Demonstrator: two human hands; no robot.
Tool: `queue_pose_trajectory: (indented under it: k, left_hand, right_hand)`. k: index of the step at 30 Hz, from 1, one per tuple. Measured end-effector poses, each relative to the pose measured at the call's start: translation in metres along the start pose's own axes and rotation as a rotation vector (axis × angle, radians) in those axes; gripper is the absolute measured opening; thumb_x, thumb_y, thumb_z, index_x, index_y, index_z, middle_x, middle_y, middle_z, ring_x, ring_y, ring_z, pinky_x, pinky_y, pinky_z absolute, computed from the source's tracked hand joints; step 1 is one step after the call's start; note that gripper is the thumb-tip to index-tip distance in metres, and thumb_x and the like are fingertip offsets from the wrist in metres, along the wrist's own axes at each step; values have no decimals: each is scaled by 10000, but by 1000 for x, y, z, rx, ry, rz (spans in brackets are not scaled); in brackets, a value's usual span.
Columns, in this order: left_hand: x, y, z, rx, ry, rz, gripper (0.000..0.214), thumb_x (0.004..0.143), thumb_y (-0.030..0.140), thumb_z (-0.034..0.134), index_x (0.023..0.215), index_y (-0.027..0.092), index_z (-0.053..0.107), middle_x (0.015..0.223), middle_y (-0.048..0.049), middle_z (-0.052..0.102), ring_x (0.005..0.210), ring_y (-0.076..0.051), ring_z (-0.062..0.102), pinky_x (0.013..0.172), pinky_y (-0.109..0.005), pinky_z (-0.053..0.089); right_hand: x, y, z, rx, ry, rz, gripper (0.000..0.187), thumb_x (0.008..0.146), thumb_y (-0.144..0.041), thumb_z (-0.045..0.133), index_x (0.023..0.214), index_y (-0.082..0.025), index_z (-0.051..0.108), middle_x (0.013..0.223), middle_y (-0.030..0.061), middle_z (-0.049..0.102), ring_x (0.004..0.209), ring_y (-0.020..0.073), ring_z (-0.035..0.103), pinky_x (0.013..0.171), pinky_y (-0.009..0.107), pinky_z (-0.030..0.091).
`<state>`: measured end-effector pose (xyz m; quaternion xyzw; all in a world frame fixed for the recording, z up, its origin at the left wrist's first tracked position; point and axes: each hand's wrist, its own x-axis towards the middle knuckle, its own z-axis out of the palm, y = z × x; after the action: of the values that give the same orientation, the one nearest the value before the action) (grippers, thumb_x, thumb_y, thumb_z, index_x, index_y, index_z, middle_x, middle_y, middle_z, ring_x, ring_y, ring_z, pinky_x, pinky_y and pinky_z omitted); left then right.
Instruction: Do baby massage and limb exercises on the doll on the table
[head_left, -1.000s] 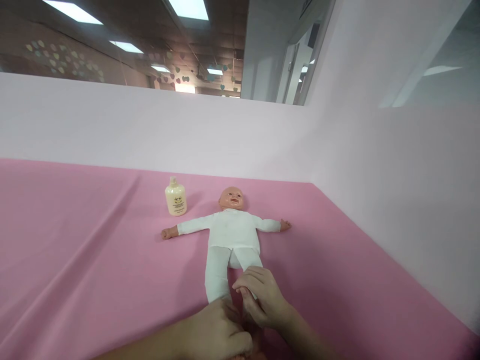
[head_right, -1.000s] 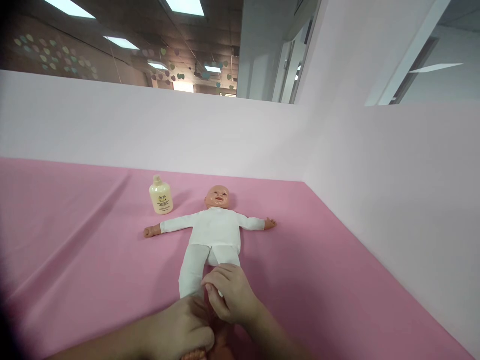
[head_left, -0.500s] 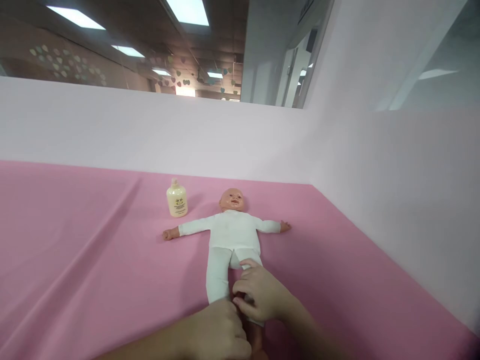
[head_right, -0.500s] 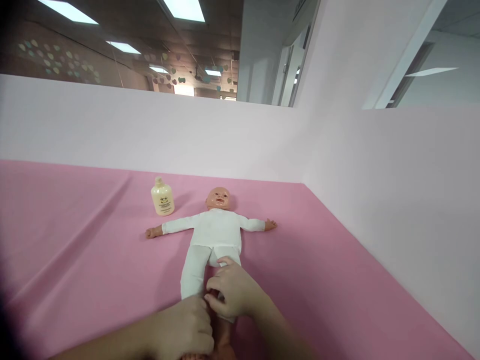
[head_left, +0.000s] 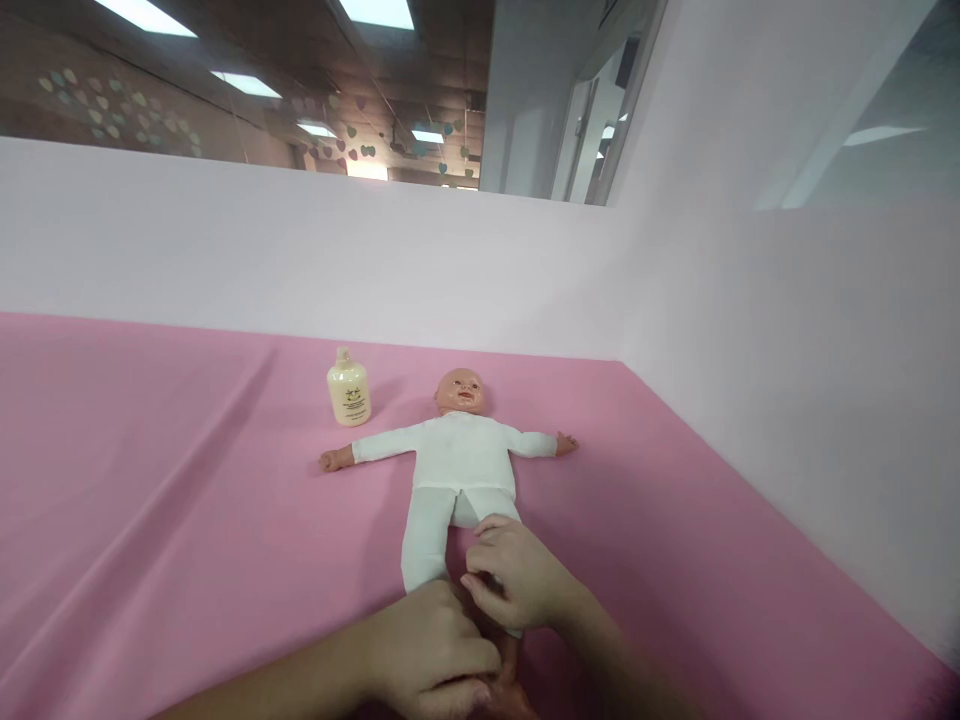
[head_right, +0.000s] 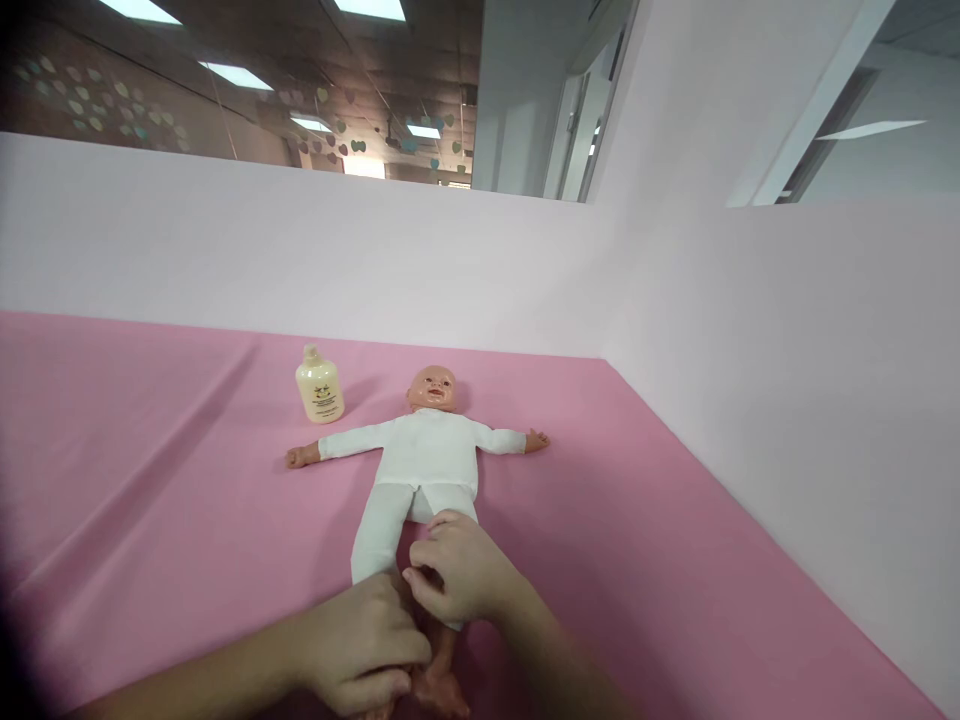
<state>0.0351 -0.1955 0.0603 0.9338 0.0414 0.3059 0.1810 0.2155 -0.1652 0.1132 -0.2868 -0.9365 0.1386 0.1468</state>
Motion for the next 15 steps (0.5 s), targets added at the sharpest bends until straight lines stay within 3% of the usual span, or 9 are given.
queue_pose_trajectory:
  k: [3,8,11,15]
  left_hand:
    - [0,0,-11,-14,9,-97,339,992,425,357,1057,210,610,824,-42,719,684,-199,632,662,-317,476]
    - [-4,-1,-19,3,9,-225,491,1024,507,249,1223,215,589,722,-25,675,581,-193,589,652,-310,476]
    - [-4,-2,-20,-52,16,-209,626,1021,598,184,1359,223,555,733,-27,690,577,-200,599,638,-313,486]
    - [-1,-4,-22,-142,54,-111,691,1021,647,174,1438,224,529,943,-81,763,696,-215,674,679,-320,522]
  right_hand:
    - [0,-2,-2,19,116,-9,301,866,-195,523,626,-229,345,562,-50,400,570,131,390,735,303,430]
    - [2,-5,-10,99,298,14,311,904,-196,441,639,-240,283,559,-52,335,560,138,334,633,292,357]
    - [2,-7,-13,195,399,62,317,955,-229,397,657,-237,290,573,-50,338,562,133,353,598,282,329]
    - [0,-9,-9,255,493,115,340,1007,-282,383,671,-230,366,582,-38,402,577,133,408,596,281,356]
